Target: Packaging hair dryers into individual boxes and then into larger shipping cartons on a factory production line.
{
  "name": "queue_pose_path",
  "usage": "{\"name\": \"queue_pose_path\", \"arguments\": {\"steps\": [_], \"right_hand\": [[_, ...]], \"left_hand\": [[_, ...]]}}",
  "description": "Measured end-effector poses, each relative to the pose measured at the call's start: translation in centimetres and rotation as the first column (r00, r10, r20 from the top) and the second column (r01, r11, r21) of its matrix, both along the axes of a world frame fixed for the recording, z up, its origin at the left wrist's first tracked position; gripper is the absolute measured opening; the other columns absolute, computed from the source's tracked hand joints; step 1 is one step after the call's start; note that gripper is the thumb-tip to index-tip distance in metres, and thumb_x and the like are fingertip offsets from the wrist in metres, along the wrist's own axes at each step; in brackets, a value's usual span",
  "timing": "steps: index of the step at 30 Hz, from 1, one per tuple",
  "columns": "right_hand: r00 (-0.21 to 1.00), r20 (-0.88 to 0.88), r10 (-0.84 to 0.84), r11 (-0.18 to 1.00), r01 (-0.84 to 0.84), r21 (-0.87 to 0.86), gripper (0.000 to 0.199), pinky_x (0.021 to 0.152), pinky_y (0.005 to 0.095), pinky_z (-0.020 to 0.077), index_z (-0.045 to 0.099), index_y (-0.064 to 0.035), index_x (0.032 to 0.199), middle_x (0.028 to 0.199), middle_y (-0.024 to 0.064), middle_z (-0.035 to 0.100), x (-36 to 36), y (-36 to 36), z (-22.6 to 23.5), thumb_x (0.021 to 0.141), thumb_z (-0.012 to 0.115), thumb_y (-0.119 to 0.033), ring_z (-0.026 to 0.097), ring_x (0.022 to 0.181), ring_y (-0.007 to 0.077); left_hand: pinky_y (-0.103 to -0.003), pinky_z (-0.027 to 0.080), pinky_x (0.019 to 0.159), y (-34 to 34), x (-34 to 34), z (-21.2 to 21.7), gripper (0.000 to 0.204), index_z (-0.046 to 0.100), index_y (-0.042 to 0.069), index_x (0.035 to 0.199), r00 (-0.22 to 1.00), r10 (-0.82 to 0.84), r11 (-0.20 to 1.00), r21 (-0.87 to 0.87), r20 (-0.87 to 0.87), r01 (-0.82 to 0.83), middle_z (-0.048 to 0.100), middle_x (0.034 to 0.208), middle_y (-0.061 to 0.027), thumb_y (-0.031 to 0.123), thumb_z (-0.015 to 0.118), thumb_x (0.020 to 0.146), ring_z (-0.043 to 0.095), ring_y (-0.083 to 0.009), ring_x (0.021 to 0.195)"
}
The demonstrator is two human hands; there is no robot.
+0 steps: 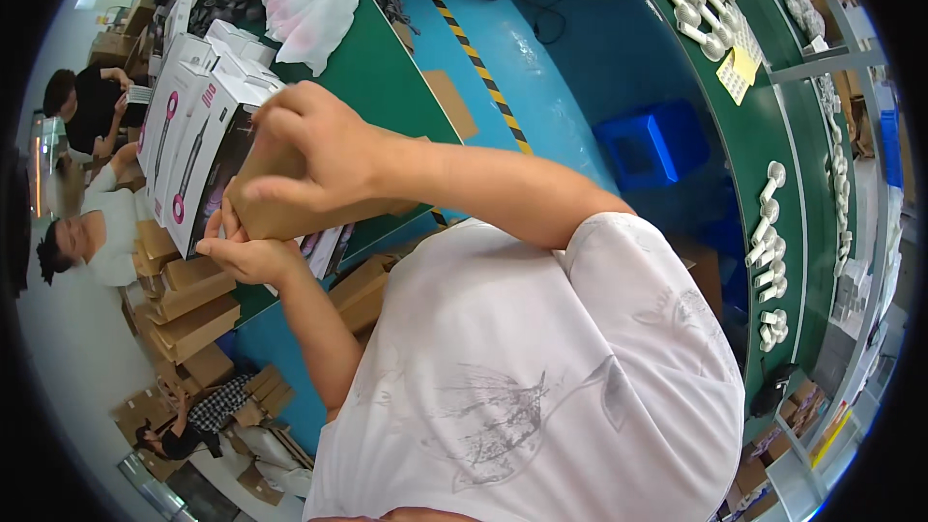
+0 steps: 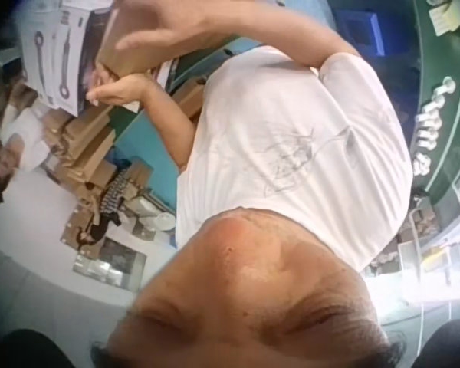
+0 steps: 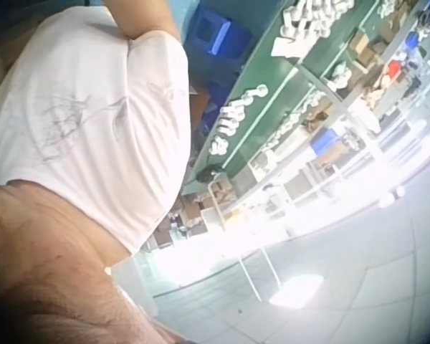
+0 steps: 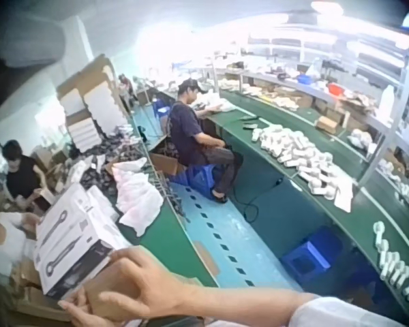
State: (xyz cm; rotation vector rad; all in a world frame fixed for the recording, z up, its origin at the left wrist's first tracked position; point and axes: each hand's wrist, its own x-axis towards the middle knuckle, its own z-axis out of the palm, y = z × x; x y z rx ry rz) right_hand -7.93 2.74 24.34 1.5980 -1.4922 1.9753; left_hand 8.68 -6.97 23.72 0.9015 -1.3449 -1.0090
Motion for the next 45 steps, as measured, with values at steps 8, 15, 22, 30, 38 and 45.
{"name": "queue_pose_path", "arguments": {"steps": [8, 15, 22, 30, 38, 45], "right_hand": [[0.992, 0.126, 0.027, 0.998, -0.020, -0.062, 0.011, 0.081, 0.0351, 0.0606, 0.073, -0.0022, 0.099, 0.118, 0.0158, 0.073, -0.3, 0.6, -0.1, 0.099, 0.081, -0.011, 0.074, 0.097, 0.0261], [0.987, -0.009, 0.163, 0.979, -0.163, -0.119, 0.009, 0.087, 0.0416, 0.0609, 0.069, 0.0028, 0.101, 0.114, 0.0225, 0.071, 0.8, 4.9, 6.4, 0.105, 0.068, -0.005, 0.074, 0.100, 0.0357], [0.994, -0.110, 0.007, 0.998, -0.014, -0.063, 0.010, 0.088, 0.0538, 0.0614, 0.067, 0.0038, 0.106, 0.103, 0.0212, 0.070, -1.5, 1.0, 2.7, 0.105, 0.057, 0.003, 0.074, 0.099, 0.0402], [0.999, 0.035, 0.032, 0.983, -0.038, 0.178, 0.013, 0.092, 0.0511, 0.0619, 0.066, 0.0085, 0.098, 0.102, 0.0241, 0.073, 2.9, 4.3, 1.5, 0.105, 0.056, 0.006, 0.073, 0.099, 0.0408], [0.997, -0.025, 0.074, 0.995, -0.072, 0.076, 0.015, 0.090, 0.0526, 0.0619, 0.064, 0.0090, 0.105, 0.104, 0.0273, 0.070, 2.9, 3.3, 3.3, 0.106, 0.049, 0.008, 0.072, 0.099, 0.0409], [1.000, 0.020, 0.011, 0.992, -0.014, 0.126, 0.019, 0.092, 0.0436, 0.0583, 0.069, 0.0072, 0.105, 0.111, 0.0250, 0.073, 3.5, 3.2, 3.4, 0.109, 0.052, 0.003, 0.074, 0.103, 0.0367]], "left_hand": [[-0.049, 0.067, 0.099, 1.1, 0.4, -1.1, 0.089, 0.045, -0.010, 0.138, 0.954, -0.294, 0.932, -0.238, -0.060, 0.273, 0.063, 0.142, -0.0351, 0.072, 0.018, 0.115, 0.071, -0.0397, 0.125], [-0.047, 0.061, 0.103, 4.2, 3.1, 2.6, 0.064, 0.051, -0.008, 0.143, 0.964, -0.210, 0.908, -0.334, 0.162, 0.254, 0.066, 0.137, -0.0306, 0.048, 0.034, 0.117, 0.072, -0.0366, 0.115], [-0.042, 0.058, 0.098, 4.1, 2.9, 2.4, 0.041, 0.063, -0.003, 0.119, 0.970, -0.201, 0.850, -0.470, 0.133, 0.240, 0.072, 0.121, -0.0274, 0.031, 0.040, 0.116, 0.072, -0.0327, 0.106], [-0.046, 0.060, 0.095, 4.2, 4.8, 1.0, 0.039, 0.057, -0.004, 0.124, 0.916, -0.183, 0.906, -0.302, 0.357, 0.298, 0.070, 0.120, -0.0319, 0.030, 0.039, 0.117, 0.073, -0.0343, 0.104], [-0.043, 0.060, 0.087, 2.9, 3.7, -0.5, 0.059, 0.063, -0.006, 0.118, 0.992, -0.091, 0.899, -0.421, 0.091, 0.121, 0.074, 0.109, -0.0288, 0.042, 0.029, 0.121, 0.074, -0.0320, 0.095], [-0.046, 0.058, 0.101, 3.5, 4.3, -0.5, 0.026, 0.050, -0.008, 0.132, 0.958, -0.268, 0.858, -0.476, -0.097, 0.192, 0.068, 0.131, -0.0339, -0.001, 0.041, 0.109, 0.072, -0.0380, 0.116]]}}
